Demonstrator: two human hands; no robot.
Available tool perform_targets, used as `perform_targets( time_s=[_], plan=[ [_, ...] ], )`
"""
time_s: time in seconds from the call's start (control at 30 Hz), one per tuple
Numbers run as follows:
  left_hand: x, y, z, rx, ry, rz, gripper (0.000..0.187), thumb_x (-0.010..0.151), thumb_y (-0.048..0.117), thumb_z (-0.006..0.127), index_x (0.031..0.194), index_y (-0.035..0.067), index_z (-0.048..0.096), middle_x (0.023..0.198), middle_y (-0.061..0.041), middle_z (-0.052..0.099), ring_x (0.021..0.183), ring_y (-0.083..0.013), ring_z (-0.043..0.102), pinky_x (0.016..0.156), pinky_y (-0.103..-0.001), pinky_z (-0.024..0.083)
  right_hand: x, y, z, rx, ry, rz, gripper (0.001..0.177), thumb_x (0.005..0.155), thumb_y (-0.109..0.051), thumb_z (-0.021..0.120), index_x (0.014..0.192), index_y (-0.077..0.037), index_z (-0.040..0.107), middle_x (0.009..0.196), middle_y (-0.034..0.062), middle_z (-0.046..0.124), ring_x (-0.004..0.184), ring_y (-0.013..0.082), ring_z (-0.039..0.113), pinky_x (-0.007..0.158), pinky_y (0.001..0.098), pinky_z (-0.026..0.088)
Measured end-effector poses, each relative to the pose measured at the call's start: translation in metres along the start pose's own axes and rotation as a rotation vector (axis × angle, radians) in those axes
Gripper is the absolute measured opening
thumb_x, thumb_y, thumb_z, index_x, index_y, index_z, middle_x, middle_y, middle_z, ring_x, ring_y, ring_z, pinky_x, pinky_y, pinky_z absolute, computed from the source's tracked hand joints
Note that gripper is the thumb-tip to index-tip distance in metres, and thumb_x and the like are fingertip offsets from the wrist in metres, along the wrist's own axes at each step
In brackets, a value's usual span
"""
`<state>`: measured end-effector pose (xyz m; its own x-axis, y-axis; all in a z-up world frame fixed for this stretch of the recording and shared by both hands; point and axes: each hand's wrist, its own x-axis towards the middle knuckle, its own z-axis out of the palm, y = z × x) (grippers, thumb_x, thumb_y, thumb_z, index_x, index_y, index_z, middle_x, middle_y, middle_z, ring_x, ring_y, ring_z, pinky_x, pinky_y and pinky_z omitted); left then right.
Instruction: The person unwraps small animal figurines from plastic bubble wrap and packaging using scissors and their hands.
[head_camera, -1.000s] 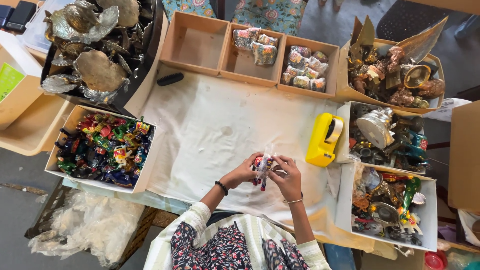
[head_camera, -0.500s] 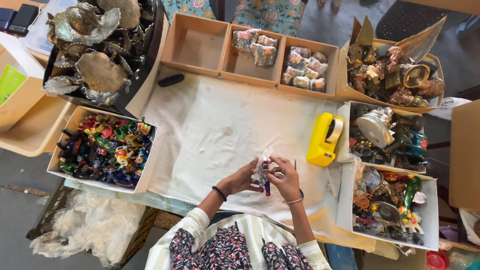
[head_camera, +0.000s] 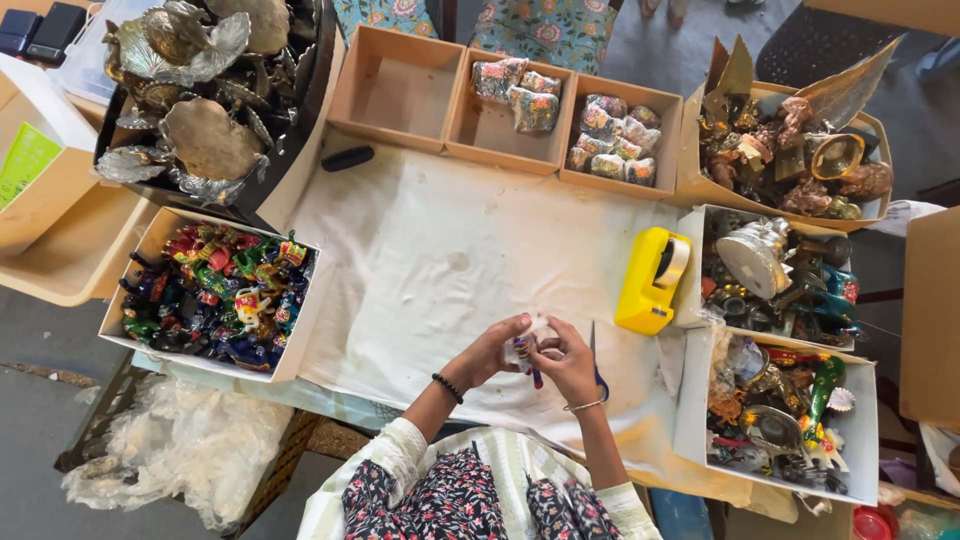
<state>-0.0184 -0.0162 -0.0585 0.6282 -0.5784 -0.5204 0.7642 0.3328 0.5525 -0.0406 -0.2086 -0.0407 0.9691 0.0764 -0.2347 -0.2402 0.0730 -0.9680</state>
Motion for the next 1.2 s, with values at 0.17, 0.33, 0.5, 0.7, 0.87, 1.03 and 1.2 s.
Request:
perform_targets(
  time_s=[0.17, 0.33, 0.5, 0.7, 0.87, 1.03, 1.2],
  plan=[
    [0.000, -0.004, -0.010, -0.073, -0.072, 0.078, 0.055, 0.101, 0.048, 0.060, 0.133, 0.004, 0.059, 0.113, -0.010, 0.072, 0.097, -0.0213, 0.072, 0.087, -0.041, 0.058, -0.005, -0.014, 0.005, -0.425, -0.014, -0.114, 0.075, 0.070, -0.006, 0.085, 0.141, -0.007, 0.058, 0.150, 0.0082, 0.043, 0.129, 0.0202, 0.052, 0.092, 0.0391, 0.056],
    [-0.035, 0.025, 0.021, -0.141, -0.135, 0.122, 0.048, 0.097, 0.041, 0.060, 0.133, 0.010, 0.059, 0.112, -0.009, 0.074, 0.100, -0.0225, 0.074, 0.093, -0.038, 0.058, 0.000, 0.000, -0.005, 0.352, -0.010, 0.267, 0.068, 0.097, -0.036, 0.060, 0.158, -0.016, 0.037, 0.156, 0.0053, 0.044, 0.133, 0.0172, 0.052, 0.102, 0.0395, 0.048],
    [-0.022, 0.010, 0.003, -0.117, -0.120, 0.097, 0.041, 0.100, 0.036, 0.058, 0.128, 0.005, 0.061, 0.115, -0.007, 0.076, 0.103, -0.0161, 0.075, 0.095, -0.034, 0.059, 0.001, 0.022, -0.005, 0.267, -0.007, 0.419, 0.071, 0.092, -0.029, 0.064, 0.155, -0.018, 0.035, 0.148, 0.0005, 0.053, 0.118, 0.0158, 0.059, 0.094, 0.0379, 0.051],
    [-0.014, 0.019, 0.015, -0.062, -0.069, 0.160, 0.034, 0.105, 0.036, 0.062, 0.122, 0.007, 0.064, 0.103, 0.000, 0.072, 0.087, -0.0077, 0.070, 0.077, -0.026, 0.057, 0.011, 0.067, -0.016, 0.673, -0.113, 0.380, 0.052, 0.097, -0.019, 0.067, 0.145, -0.006, 0.053, 0.114, 0.0032, 0.068, 0.100, 0.0134, 0.066, 0.090, 0.0299, 0.054],
    [0.002, 0.013, 0.006, 0.665, 0.238, 0.690, 0.025, 0.101, 0.024, 0.075, 0.101, 0.000, 0.079, 0.115, -0.002, 0.065, 0.101, -0.0100, 0.065, 0.085, -0.026, 0.054, 0.008, 0.067, -0.025, 0.826, -0.105, 0.238, 0.052, 0.095, -0.011, 0.070, 0.144, -0.006, 0.053, 0.118, 0.0025, 0.068, 0.101, 0.0107, 0.065, 0.087, 0.0242, 0.054],
    [0.001, 0.017, 0.016, 0.563, 0.309, 0.573, 0.022, 0.097, 0.025, 0.071, 0.100, 0.004, 0.077, 0.088, 0.001, 0.067, 0.080, -0.0078, 0.061, 0.072, -0.023, 0.049, 0.006, 0.055, -0.024, 0.871, -0.097, 0.172, 0.054, 0.097, -0.012, 0.071, 0.146, -0.005, 0.051, 0.123, 0.0048, 0.067, 0.104, 0.0124, 0.066, 0.087, 0.0240, 0.053],
    [-0.002, 0.012, 0.035, 0.065, 0.138, 0.368, 0.021, 0.102, 0.029, 0.065, 0.102, 0.008, 0.062, 0.090, 0.005, 0.063, 0.083, -0.0034, 0.059, 0.072, -0.021, 0.052, 0.002, 0.048, -0.018, 0.969, -0.176, 0.148, 0.055, 0.095, -0.013, 0.068, 0.147, -0.006, 0.050, 0.129, 0.0081, 0.066, 0.112, 0.0175, 0.066, 0.095, 0.0307, 0.053]
  ],
)
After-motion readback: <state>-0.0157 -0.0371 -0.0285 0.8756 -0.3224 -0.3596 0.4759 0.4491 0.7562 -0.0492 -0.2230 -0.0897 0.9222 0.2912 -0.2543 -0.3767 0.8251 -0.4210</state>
